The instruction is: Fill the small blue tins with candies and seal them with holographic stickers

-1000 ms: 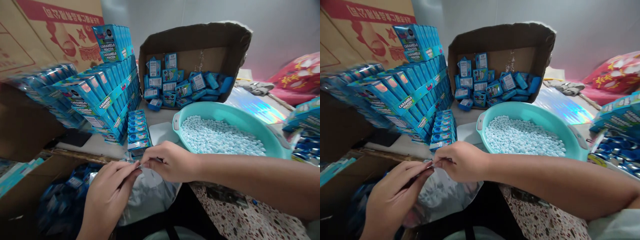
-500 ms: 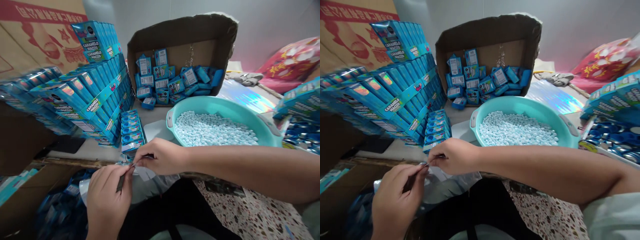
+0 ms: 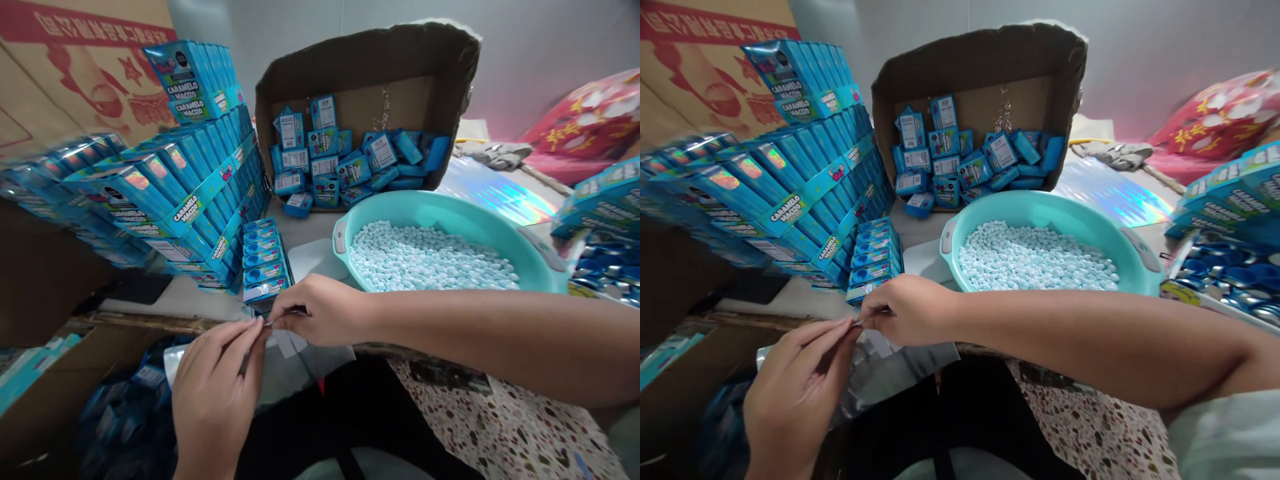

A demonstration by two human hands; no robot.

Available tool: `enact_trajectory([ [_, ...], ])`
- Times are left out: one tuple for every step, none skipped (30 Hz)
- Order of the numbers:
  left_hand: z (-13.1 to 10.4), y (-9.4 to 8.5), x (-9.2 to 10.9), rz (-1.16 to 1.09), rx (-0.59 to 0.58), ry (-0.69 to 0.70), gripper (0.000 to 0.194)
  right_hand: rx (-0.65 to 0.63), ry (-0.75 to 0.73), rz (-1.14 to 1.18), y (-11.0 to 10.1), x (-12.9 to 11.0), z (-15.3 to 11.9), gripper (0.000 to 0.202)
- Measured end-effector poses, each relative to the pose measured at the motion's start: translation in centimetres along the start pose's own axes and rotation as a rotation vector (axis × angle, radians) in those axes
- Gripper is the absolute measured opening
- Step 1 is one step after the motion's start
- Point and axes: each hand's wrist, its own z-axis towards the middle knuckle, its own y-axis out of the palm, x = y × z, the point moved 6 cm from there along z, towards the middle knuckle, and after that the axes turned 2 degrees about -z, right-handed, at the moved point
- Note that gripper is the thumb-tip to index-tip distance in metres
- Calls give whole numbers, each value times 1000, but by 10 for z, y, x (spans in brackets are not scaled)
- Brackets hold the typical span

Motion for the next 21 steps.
enact_trajectory([
  [0,0,0,11,14,10,41,4,3,3,0,0,0,17],
  [-1,-1,1,24,35,29,43,10,9,8,-1,0,0,17],
  [-1,-2,2,34,68,55,43,20,18,17,-1,0,0,16],
  [-1,-3,3,43,102,84,44,28,29,30,-2,1,0,15],
  [-1,-4,3,51,134,111,45,34,43,45,-2,2,0,15],
  [-1,-4,4,58,155,136,45,38,58,65,-2,3,0,14],
  [0,-5,4,64,166,160,45,42,73,86,-2,4,0,14],
  [0,-4,5,70,160,180,45,49,87,106,-2,5,1,14],
  [1,-3,5,77,146,197,45,58,101,122,-3,6,1,15],
  [1,-2,5,84,132,208,45,66,112,134,-4,7,1,15],
  [1,-2,5,91,121,215,45,73,119,146,-4,7,2,15],
  [1,-1,4,99,114,217,45,78,123,154,-5,8,2,15],
  [0,-1,4,107,115,216,46,85,125,162,-5,9,3,15],
  [0,-1,4,115,117,218,46,90,127,176,-6,9,3,15],
  [-2,-1,5,121,118,223,46,98,129,196,-6,11,4,14],
  [-3,-1,6,123,116,235,45,110,132,217,-6,12,4,14],
  [-4,-1,7,123,109,251,42,128,131,236,-7,13,4,14],
  [-6,0,9,119,96,266,39,149,128,254,-8,14,5,14],
  [-8,1,10,114,75,280,36,172,121,273,-9,15,5,14],
  [-10,2,11,104,50,293,33,198,111,294,-11,16,5,14],
  [-13,4,12,92,27,301,31,231,98,316,-13,16,5,14],
])
